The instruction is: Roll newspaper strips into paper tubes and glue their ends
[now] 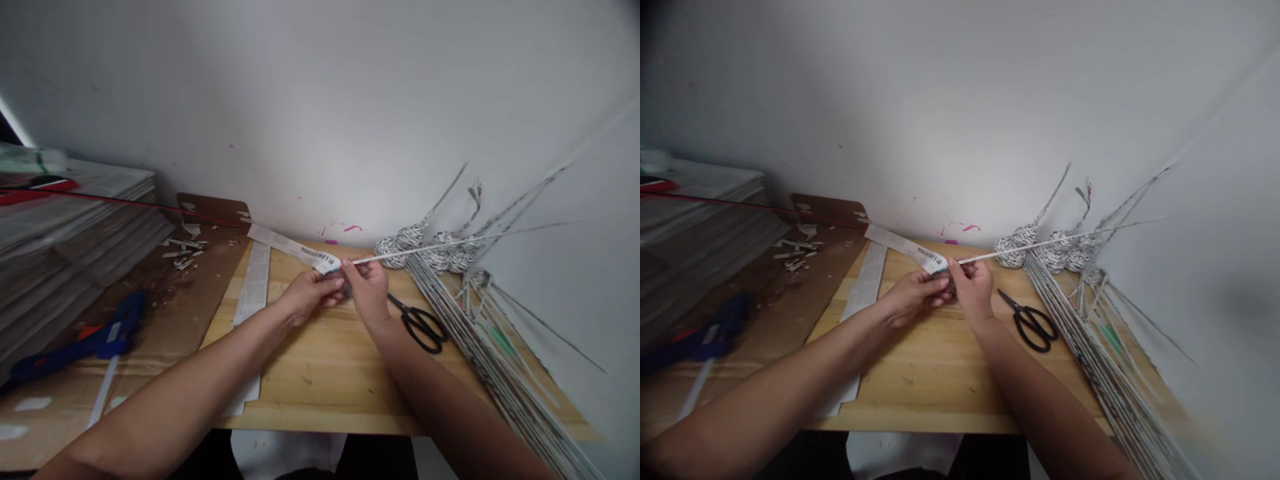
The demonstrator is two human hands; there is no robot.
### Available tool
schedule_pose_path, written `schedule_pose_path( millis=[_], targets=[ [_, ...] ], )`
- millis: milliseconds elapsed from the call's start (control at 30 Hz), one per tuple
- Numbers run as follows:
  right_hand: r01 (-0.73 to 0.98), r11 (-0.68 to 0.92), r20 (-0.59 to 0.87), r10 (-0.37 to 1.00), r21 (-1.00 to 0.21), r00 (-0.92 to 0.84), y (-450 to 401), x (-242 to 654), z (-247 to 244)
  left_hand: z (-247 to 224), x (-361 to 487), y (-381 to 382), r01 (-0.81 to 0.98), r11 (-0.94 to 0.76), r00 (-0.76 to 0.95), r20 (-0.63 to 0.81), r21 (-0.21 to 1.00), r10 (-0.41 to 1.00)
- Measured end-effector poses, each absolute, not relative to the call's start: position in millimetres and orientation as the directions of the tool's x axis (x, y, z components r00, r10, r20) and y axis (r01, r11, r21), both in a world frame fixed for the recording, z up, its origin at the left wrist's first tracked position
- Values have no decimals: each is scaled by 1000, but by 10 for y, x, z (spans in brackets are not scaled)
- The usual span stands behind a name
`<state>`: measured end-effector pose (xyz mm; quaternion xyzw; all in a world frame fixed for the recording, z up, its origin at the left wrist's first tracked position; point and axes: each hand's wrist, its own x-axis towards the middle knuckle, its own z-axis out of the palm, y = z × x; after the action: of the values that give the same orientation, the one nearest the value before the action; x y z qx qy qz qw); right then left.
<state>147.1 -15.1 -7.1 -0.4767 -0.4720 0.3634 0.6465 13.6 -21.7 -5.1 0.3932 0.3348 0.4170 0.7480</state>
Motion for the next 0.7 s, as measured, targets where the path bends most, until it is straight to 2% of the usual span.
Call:
schedule_pose_path(
  millis=[100,200,367,600,700],
  targets=[
    [-151,264,211,931,-953,297,-112,1364,-94,-25,191,-206,-628,299,242,-185,718,952],
    [-209,230,159,937,-951,310,-81,1222,-94,16,171,-173,-710,257,170,-194,656,966],
    [-268,173,102,961,-948,258,-63,1024,-92,17,76,-72,-739,192,102,-175,646,979],
    [-423,108,34,983,-899,178,-57,1057,-171,-11,40,-24,-713,209,88,-209,670,974],
    [-404,52,11,994,-913,104,-50,1122,-206,-2,17,-5,-695,212,83,-216,687,973]
  ],
)
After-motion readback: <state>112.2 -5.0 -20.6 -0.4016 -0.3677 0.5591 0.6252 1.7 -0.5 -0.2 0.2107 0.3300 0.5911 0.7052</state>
